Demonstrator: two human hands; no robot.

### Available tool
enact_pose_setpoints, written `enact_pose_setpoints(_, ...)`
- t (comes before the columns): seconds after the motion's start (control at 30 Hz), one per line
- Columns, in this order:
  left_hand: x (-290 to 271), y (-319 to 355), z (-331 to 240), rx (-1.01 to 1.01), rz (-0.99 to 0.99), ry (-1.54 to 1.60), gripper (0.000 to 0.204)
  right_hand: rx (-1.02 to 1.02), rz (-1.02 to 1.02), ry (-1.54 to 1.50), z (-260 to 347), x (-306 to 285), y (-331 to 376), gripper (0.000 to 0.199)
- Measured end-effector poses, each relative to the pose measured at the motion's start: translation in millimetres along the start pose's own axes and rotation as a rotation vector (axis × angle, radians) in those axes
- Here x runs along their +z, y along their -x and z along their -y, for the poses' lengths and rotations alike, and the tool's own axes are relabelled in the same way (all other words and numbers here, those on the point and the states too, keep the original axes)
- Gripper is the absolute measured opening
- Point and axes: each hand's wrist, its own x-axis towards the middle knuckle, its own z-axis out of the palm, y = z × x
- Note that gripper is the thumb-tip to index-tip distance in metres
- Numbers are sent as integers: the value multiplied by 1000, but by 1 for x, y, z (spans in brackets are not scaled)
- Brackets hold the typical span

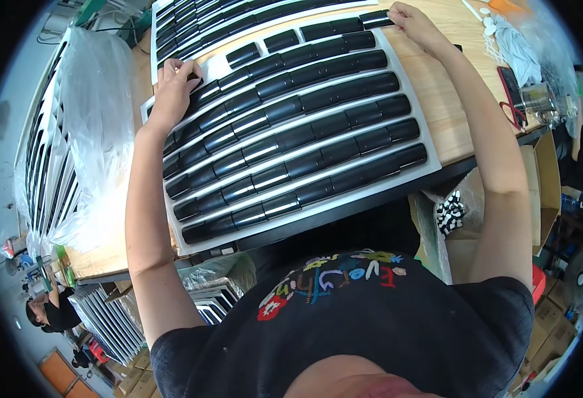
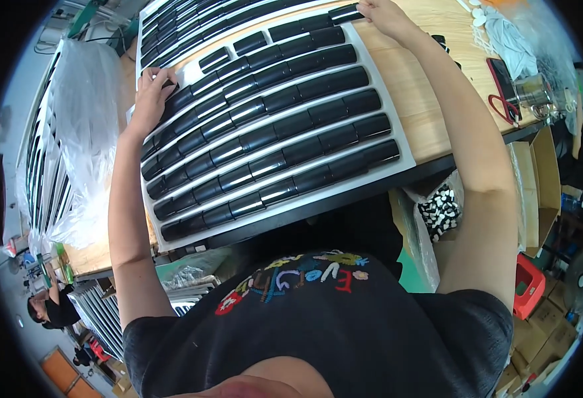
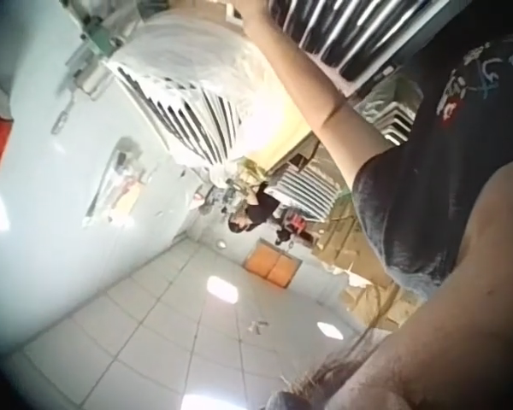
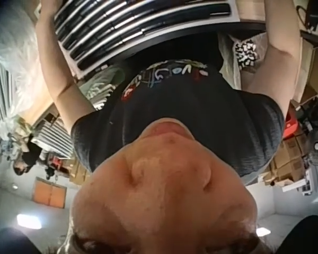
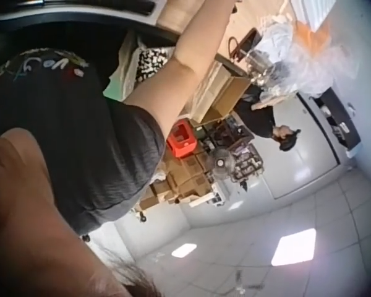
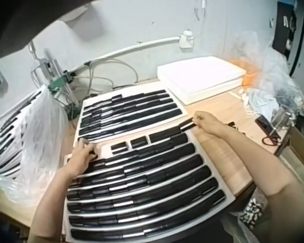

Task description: Assembling components by inserting white internal plugs into black cylindrical housings and organizing them in an assembly tray.

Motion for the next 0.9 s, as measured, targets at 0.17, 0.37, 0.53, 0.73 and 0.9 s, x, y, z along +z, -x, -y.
enact_pose_setpoints(0.17, -6, -1, -17, -58, -13, -47, 17, -18, 97, -167, -1, 14, -6, 22)
enact_pose_setpoints(0.37, -25, 14, -78, -24, -278, 748, 16, -228, -303, 676, 68, -17, 50, 21)
enact_pose_setpoints(0.53, -22, 53, -132, -4, -318, 966, 23, -370, -195, 908, 45, -25, 132, 15)
enact_pose_setpoints(0.73, -14, 73, -160, -123, -280, 1133, 21, -399, -104, 774, 55, -45, 146, 12)
enact_pose_setpoints(0.9, -4, 77, -168, -228, -325, 1225, 22, -279, 20, 710, 42, -44, 141, 12)
